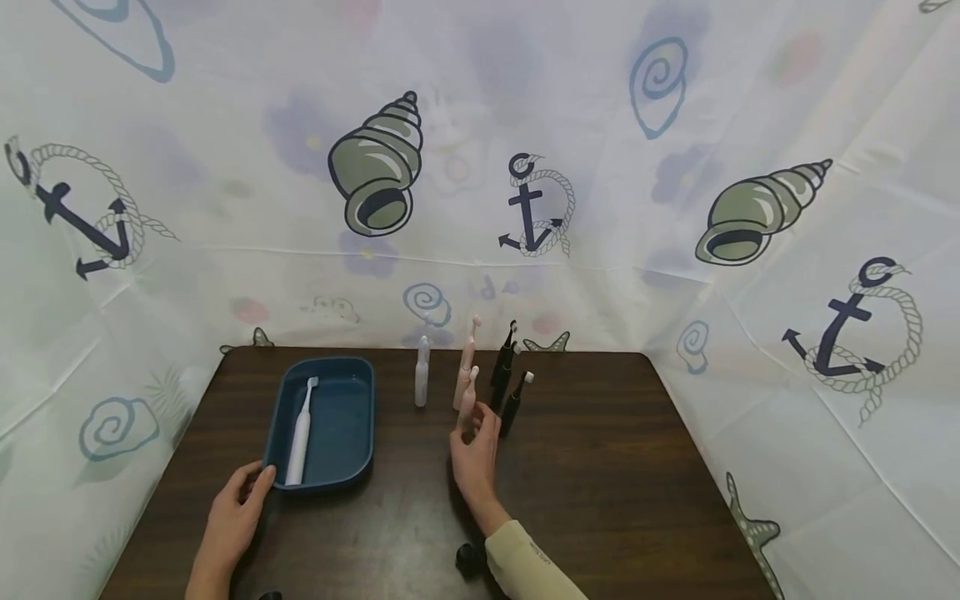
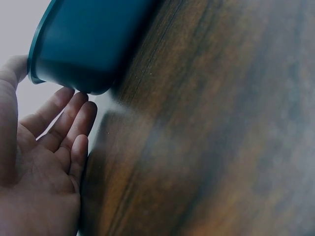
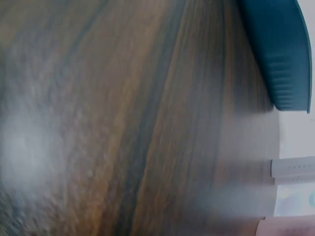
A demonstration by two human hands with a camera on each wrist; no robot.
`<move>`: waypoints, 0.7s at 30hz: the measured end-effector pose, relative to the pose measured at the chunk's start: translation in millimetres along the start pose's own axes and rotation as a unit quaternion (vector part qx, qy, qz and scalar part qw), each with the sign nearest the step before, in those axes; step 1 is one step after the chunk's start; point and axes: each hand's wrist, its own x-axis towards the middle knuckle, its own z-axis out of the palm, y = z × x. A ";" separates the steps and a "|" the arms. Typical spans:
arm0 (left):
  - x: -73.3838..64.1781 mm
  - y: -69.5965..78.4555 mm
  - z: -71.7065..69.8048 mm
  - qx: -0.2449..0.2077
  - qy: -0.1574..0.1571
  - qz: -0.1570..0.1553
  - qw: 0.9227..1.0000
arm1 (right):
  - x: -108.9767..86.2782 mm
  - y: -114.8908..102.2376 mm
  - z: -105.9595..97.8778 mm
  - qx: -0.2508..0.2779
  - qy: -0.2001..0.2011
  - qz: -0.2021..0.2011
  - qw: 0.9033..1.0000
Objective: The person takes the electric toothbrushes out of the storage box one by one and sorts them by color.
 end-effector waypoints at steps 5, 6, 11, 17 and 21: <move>0.3 -0.9 -1.8 0.002 0.002 0.003 1.000 | -6.8 -5.6 0.4 0.002 0.020 -0.001 1.000; 0.3 -1.2 -2.3 0.002 0.001 0.004 1.000 | -8.1 -6.6 0.8 -0.001 0.024 0.001 1.000; 0.6 -2.9 -3.4 0.001 -0.004 0.007 1.000 | -12.5 -11.6 4.5 -0.020 0.033 0.009 0.999; 1.4 -5.3 -2.2 -0.002 0.001 0.013 1.000 | -15.4 -18.1 10.5 -0.021 0.031 -0.001 0.999; 2.2 -6.1 -1.8 -0.005 0.002 0.014 1.000 | -15.5 -22.3 16.7 -0.017 0.020 -0.011 1.000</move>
